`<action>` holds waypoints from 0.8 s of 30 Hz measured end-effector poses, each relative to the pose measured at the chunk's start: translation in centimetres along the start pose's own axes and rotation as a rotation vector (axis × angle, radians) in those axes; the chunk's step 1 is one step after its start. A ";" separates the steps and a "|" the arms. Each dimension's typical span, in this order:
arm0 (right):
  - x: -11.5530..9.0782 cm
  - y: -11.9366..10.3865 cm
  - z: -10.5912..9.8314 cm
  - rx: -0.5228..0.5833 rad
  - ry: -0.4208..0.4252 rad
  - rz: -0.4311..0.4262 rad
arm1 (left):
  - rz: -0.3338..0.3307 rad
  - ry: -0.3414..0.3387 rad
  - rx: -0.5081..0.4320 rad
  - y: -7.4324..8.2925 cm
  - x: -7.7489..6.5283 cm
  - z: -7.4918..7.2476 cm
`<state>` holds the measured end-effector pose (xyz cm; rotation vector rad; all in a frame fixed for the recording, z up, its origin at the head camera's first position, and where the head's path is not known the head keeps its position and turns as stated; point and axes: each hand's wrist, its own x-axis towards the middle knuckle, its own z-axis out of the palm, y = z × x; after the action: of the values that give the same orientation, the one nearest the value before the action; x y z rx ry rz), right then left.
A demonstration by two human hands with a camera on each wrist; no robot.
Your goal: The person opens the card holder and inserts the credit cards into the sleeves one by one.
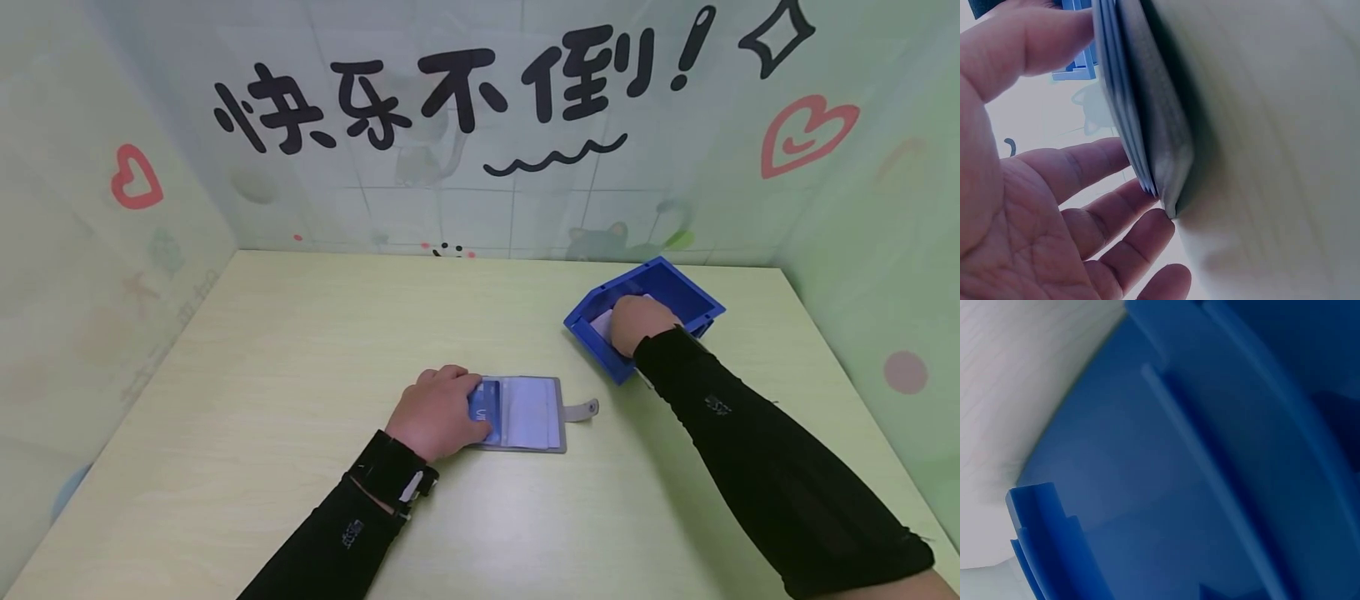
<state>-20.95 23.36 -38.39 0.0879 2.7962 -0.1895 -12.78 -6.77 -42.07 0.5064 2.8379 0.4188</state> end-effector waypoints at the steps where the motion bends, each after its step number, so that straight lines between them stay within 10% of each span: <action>1: 0.0 0.0 0.0 0.001 0.000 0.003 | 0.000 0.000 -0.001 0.0 0.0 0.0; 24: -1.5 1.1 -1.5 0.228 0.115 -0.047 | -0.007 -0.002 -0.006 0.1 -0.1 -0.1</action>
<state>-19.95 24.63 -36.67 0.0907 2.8810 -0.5309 -12.73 -6.69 -41.88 0.4959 2.8350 0.4257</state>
